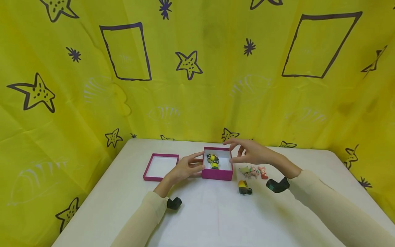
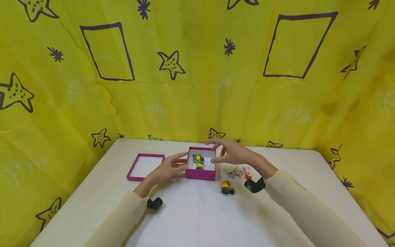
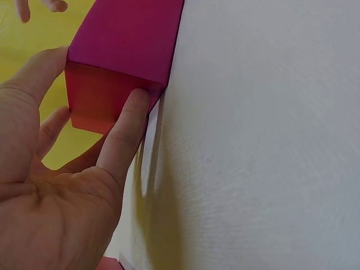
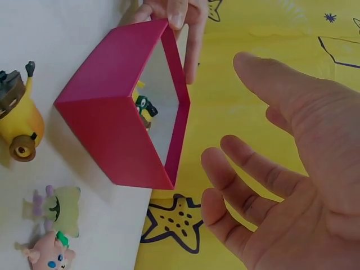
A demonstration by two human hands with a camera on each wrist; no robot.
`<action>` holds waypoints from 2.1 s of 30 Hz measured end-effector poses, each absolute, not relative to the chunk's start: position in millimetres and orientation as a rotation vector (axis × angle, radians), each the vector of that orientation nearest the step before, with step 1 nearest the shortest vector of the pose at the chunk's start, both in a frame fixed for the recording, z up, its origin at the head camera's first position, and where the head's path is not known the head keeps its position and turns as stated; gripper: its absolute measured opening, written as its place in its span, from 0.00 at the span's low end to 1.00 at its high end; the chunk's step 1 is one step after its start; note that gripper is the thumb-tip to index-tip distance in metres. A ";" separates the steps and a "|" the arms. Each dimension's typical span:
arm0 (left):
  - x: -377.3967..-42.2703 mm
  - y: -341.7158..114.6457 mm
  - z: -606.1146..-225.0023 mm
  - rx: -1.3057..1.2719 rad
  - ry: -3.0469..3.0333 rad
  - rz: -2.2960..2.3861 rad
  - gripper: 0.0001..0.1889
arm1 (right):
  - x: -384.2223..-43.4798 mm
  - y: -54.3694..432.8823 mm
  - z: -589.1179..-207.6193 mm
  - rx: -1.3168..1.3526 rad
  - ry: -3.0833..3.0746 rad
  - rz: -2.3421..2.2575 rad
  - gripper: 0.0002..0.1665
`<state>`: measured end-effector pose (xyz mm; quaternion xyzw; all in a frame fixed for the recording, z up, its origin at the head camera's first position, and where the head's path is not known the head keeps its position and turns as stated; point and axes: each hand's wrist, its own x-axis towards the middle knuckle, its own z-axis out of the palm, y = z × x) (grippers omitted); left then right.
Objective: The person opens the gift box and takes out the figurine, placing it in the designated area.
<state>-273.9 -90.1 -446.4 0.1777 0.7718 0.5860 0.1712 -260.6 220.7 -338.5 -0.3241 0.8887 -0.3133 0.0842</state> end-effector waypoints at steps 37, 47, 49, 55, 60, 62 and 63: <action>-271.6 -88.7 -445.3 0.469 2.197 1.665 0.36 | -292.4 170.0 -387.4 -0.848 2.669 -0.654 0.37; -271.3 -88.9 -446.0 0.478 2.172 1.687 0.35 | -294.3 163.0 -397.2 -0.852 2.698 -0.537 0.31; -271.5 -88.9 -446.3 0.483 2.170 1.691 0.35 | -294.8 162.4 -398.4 -0.846 2.695 -0.544 0.31; -271.3 -89.0 -446.2 0.504 2.172 1.696 0.35 | -296.5 160.1 -399.7 -0.814 2.693 -0.528 0.29; -271.5 -89.3 -446.9 0.511 2.163 1.701 0.35 | -296.7 157.9 -400.1 -0.798 2.691 -0.511 0.28; -271.8 -89.2 -447.1 0.510 2.164 1.702 0.35 | -296.8 157.5 -400.5 -0.795 2.695 -0.506 0.27; -271.8 -89.1 -447.0 0.510 2.165 1.702 0.35 | -296.8 157.3 -400.7 -0.797 2.697 -0.502 0.27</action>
